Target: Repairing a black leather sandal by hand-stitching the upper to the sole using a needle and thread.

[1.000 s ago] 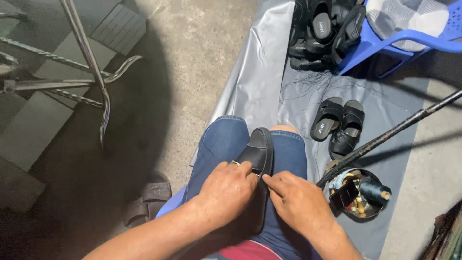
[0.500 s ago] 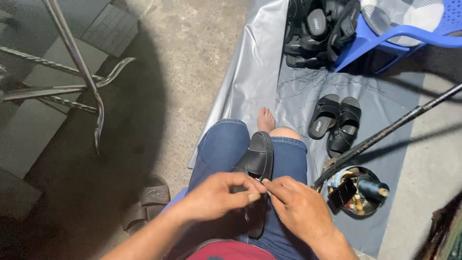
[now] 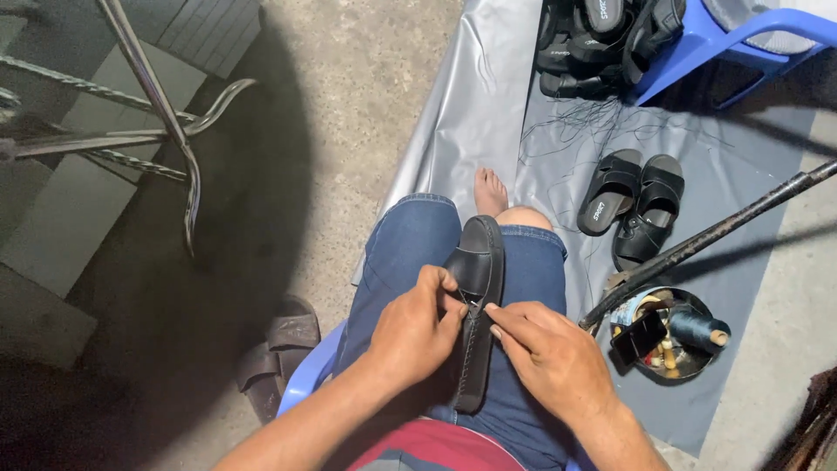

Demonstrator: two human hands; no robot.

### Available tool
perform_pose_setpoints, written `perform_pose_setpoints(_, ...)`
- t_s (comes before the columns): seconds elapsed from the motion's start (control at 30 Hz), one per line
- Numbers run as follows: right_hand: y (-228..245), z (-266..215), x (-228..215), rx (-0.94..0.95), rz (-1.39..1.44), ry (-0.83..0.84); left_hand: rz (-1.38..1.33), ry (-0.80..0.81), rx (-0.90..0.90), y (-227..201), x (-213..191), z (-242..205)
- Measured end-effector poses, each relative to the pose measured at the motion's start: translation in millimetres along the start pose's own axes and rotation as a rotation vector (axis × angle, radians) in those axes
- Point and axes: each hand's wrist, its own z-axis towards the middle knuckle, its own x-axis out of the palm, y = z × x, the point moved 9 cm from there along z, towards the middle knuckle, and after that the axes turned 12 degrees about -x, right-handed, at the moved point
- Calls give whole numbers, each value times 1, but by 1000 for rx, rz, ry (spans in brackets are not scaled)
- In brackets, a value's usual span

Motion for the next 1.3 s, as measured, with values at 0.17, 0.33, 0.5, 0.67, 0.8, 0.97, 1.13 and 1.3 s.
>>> perform_pose_setpoints(0.17,0,2,1,13,3,7,89,7,94,-8,-2,-2)
perform_pose_setpoints(0.33,2,3,2,10,12,25,176,47,436,-32,-1,-16)
perform_pose_setpoints(0.5,-10,-9,11,134,-201,461,-134,255,-42,-4,1,6)
perform_pose_setpoints(0.67,-36,-28,-29,377,-159,445,-407,339,-126,-1,-2,5)
perform_pose_setpoints(0.8,-45,-32,-15,777,329,270,-251,117,6,2,-31,-2)
perform_pose_setpoints(0.97,-46,-32,11,875,496,54,-15,-103,292,-2,-48,-16)
perform_pose_setpoints(1.13,-43,-24,24,547,787,-175,164,-62,192,11,-33,-17)
perform_pose_setpoints(1.3,-16,-1,9,177,858,-226,212,-161,96,25,-37,-20)
